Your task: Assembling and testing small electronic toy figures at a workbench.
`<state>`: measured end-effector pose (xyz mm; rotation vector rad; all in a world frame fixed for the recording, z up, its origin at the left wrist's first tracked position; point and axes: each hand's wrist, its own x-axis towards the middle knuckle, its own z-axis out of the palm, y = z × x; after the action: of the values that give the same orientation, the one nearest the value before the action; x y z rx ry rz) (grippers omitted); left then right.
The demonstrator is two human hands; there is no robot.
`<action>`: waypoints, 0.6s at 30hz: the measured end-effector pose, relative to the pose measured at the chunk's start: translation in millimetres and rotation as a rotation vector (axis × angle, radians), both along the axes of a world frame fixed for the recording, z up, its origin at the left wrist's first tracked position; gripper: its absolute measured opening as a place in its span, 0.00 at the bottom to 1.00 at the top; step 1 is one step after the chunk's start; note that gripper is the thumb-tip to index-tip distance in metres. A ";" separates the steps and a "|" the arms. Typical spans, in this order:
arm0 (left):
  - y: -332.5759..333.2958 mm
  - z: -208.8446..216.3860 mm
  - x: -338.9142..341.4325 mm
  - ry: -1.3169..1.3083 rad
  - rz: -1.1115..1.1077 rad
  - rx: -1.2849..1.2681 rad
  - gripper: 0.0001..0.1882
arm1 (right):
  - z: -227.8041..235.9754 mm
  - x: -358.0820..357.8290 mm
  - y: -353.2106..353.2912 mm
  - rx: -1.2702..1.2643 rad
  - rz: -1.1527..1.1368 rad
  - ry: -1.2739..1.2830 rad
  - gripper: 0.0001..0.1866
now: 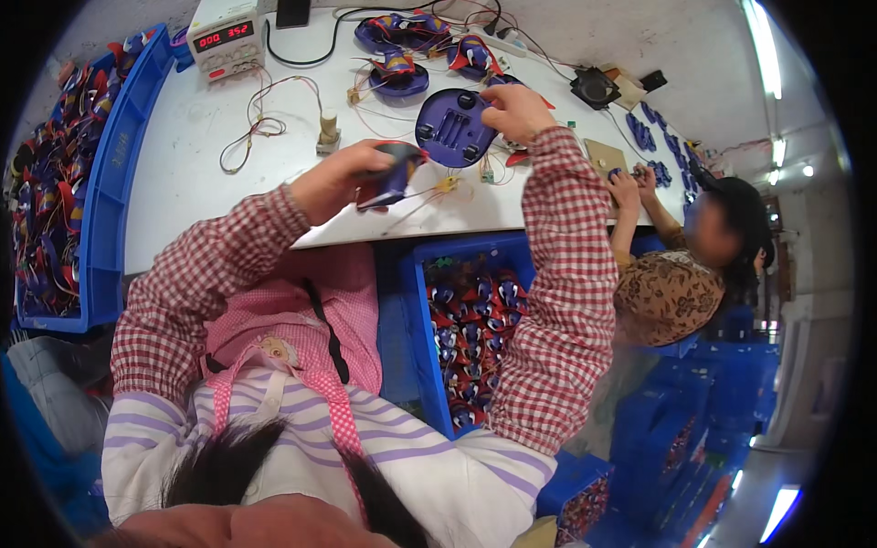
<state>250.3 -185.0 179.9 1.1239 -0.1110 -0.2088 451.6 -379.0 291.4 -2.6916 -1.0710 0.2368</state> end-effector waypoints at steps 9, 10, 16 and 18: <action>54.3 -45.4 -140.6 0.027 0.151 -0.764 0.52 | 4.8 -86.7 33.3 0.416 0.137 0.570 0.18; 62.5 -49.0 -153.5 0.030 0.223 -0.762 0.51 | -5.0 -93.9 48.5 0.412 0.117 0.595 0.18; 133.1 -59.9 -200.4 0.070 0.556 -0.578 0.50 | -96.8 -123.7 135.2 0.462 0.093 0.645 0.18; 156.0 -62.4 -206.8 0.162 0.682 -0.379 0.49 | -126.9 -130.1 157.0 0.479 0.014 0.652 0.19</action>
<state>43.5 -29.1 117.5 0.7110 0.3630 0.3206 321.5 -222.0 164.5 -1.9639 -0.8067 0.7006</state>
